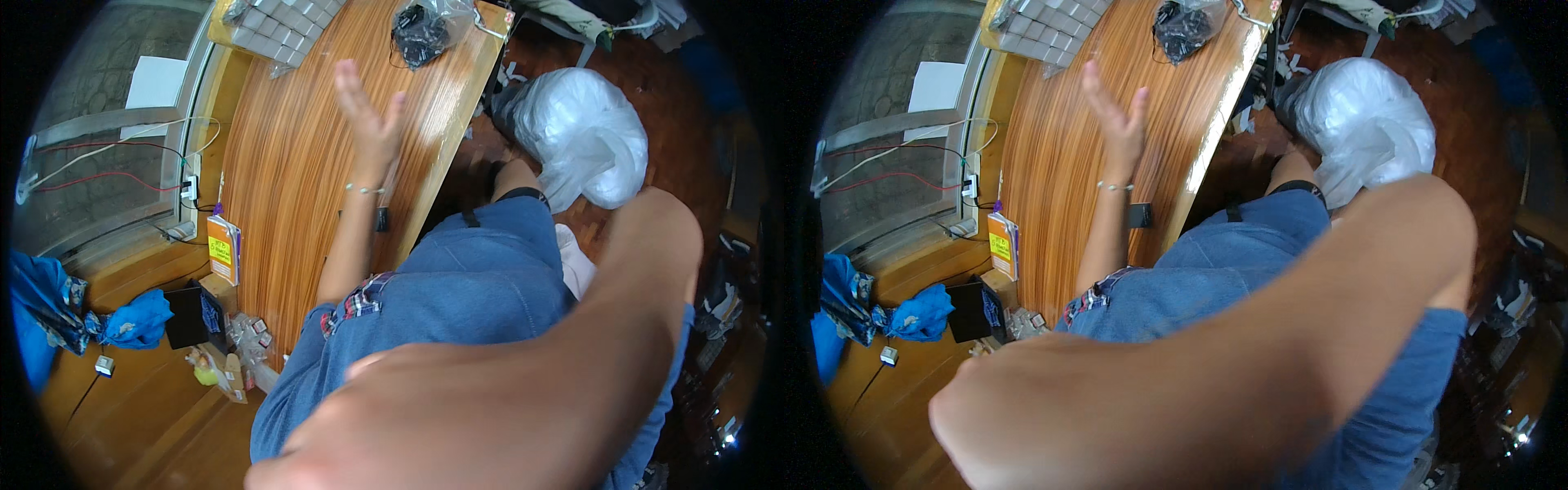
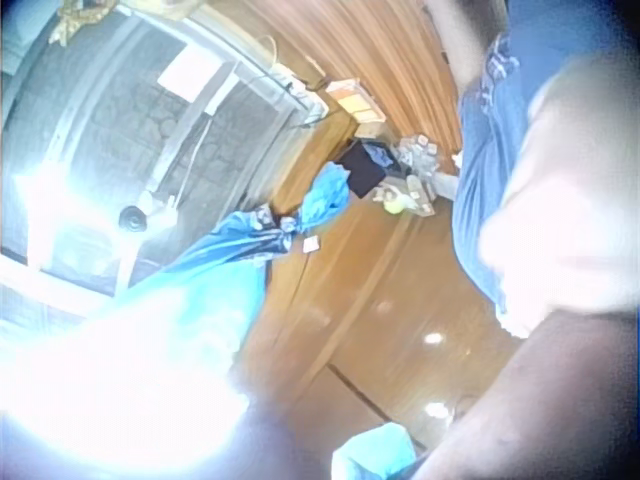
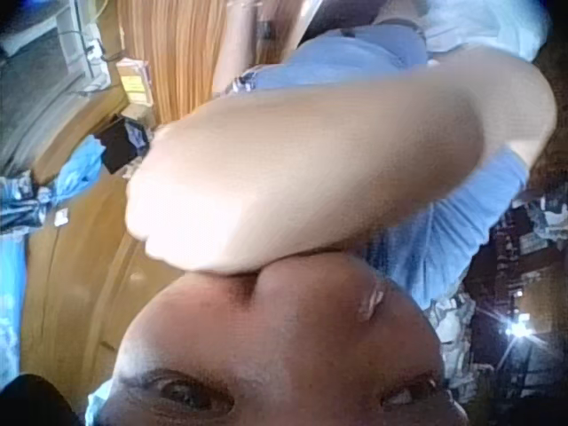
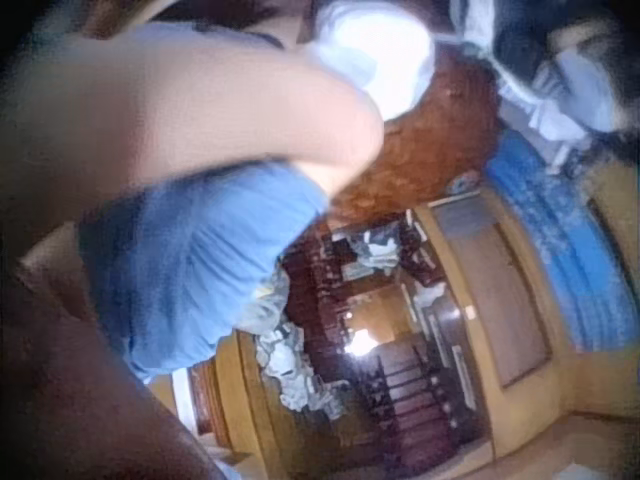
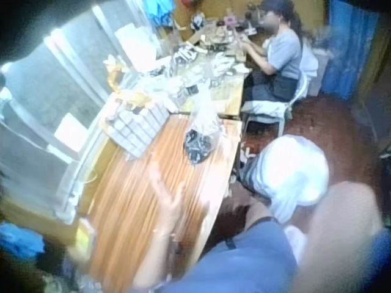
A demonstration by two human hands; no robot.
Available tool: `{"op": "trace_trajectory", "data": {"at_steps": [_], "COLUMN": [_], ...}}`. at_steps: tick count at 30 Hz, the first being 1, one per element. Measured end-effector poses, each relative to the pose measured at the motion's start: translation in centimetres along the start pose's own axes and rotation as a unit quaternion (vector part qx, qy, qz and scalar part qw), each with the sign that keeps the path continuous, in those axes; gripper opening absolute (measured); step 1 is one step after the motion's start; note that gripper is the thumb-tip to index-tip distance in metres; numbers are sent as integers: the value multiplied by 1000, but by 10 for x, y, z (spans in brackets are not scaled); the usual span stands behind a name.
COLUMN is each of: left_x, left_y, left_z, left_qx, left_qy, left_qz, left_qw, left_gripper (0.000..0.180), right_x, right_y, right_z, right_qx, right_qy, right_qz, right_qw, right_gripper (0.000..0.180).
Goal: The person gathers small black rectangular items from a table and places them into clear plastic bags. They seal the bags and set them aside. The person then picks up a small white box and places it on the table.
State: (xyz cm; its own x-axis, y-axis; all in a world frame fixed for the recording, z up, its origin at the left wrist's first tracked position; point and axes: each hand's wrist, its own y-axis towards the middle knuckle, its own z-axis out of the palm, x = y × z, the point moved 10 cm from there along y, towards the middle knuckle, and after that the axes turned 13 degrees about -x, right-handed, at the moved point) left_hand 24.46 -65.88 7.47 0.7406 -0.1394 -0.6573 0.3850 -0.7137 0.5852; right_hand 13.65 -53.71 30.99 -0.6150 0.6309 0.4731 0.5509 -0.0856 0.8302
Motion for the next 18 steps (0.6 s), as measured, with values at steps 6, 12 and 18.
{"op": "trace_trajectory", "data": {"at_steps": [6,12,18], "left_x": [-44,-72,-56], "left_y": [-39,-98,-134], "left_z": [106,235,389], "left_qx": [251,435,534], "left_qy": [-128,-152,-198], "left_qz": [1,-36,-108], "left_qw": [960,887,815], "left_gripper": [59,53,40], "right_x": [-10,-38,-53], "right_y": [-42,-112,-192], "right_z": [-69,-188,-325], "right_qx": [-33,-71,-141], "right_qy": [-11,-45,-99], "right_qz": [22,71,96], "right_qw": [999,994,980], "right_gripper": [23,20,19]}}
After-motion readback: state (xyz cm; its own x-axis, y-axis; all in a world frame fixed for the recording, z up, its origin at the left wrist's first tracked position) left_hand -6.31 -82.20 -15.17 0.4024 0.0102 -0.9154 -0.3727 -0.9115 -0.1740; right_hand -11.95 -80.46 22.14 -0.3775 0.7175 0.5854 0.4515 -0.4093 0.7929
